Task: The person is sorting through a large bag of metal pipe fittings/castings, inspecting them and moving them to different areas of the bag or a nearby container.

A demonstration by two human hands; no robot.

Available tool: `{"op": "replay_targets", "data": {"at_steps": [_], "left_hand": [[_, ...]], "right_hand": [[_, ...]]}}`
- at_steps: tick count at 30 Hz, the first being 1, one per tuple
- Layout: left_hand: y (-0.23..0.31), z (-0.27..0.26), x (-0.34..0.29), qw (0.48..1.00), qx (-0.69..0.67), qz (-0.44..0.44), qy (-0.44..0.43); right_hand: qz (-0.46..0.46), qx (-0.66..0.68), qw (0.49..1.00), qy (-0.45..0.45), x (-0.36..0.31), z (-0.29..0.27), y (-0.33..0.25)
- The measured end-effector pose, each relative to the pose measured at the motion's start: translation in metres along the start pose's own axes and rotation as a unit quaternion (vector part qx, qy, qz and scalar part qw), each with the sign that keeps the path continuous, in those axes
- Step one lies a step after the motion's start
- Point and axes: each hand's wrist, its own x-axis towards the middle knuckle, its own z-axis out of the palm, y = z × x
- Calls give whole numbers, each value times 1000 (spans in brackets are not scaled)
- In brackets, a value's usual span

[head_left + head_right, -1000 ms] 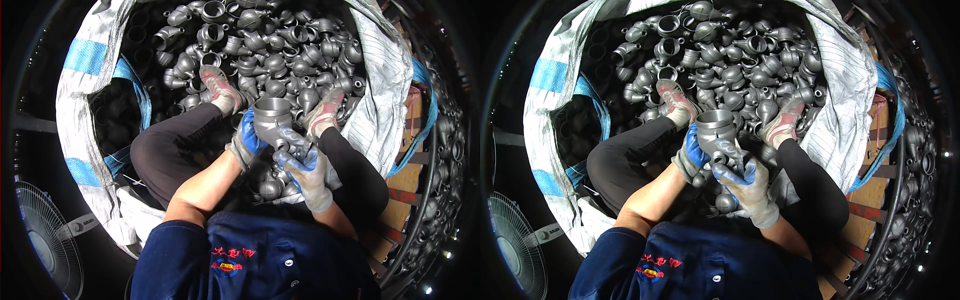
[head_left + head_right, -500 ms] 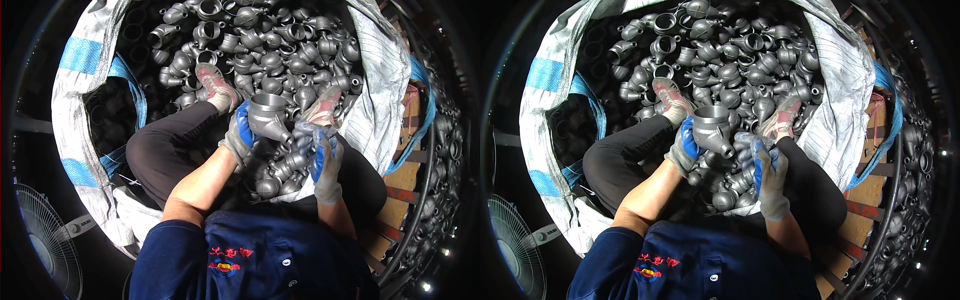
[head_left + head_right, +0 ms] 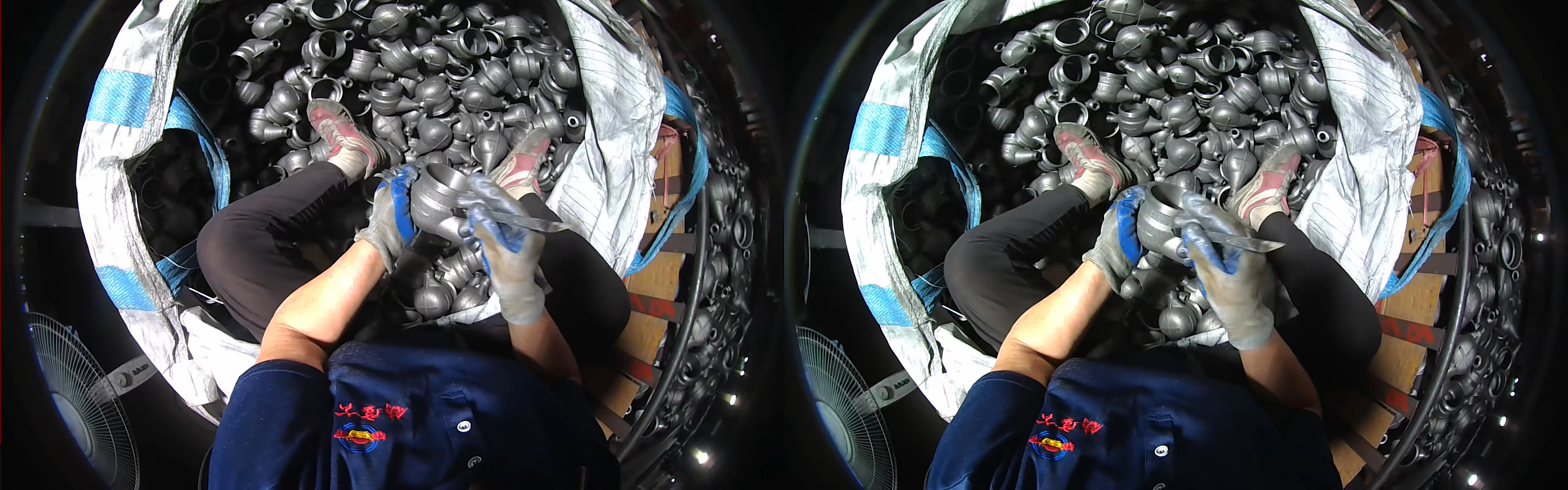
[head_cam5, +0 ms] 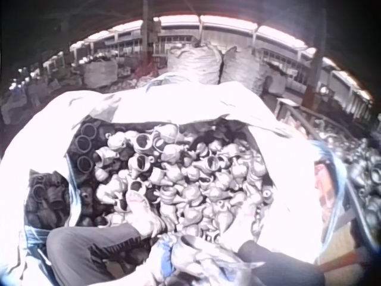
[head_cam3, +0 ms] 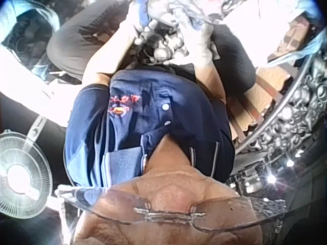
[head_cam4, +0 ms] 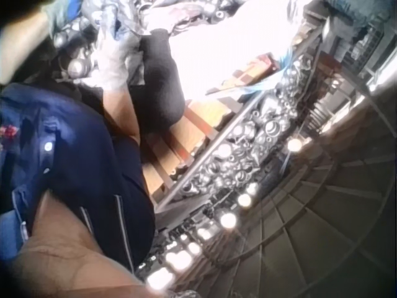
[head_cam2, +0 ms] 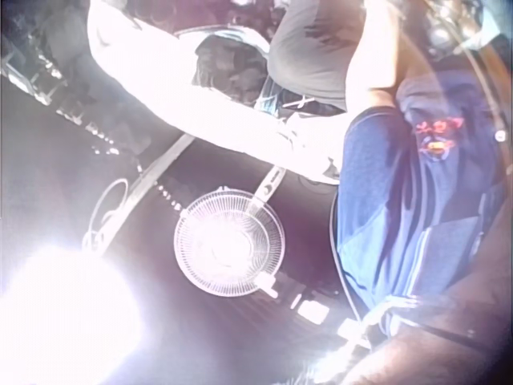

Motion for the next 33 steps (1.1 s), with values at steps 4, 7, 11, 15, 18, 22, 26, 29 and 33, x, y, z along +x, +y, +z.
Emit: {"op": "replay_targets", "data": {"at_steps": [4, 7, 11, 15, 18, 22, 26, 29, 33], "left_hand": [[-3, -7, 1, 996, 67, 55, -3], [0, -14, 5, 994, 94, 61, -13], [-6, -26, 21, 993, 92, 66, 10], [-31, -54, 35, 872, 383, 296, -79], [-87, -100, 59, 637, 669, 378, -60], [-99, -86, 34, 540, 818, 195, -35], [-69, -83, 52, 380, 910, 82, -142], [-57, -92, 76, 468, 864, 164, -81], [36, -23, 131, 510, 845, 146, 71]], "right_hand": [[-23, -58, 996, -63, 0, 3, 7], [-41, -200, 971, -122, 5, -6, 10], [170, 57, 983, -36, 8, -17, 3], [184, 109, 975, 67, 18, -30, -20], [177, 88, 979, 53, 16, -31, -11], [211, 94, 972, 47, 8, -33, -18], [258, 105, 960, 31, 8, -24, -14], [263, 116, 958, 21, 7, -17, -10], [232, 88, 968, 49, 7, -36, -3]]}}
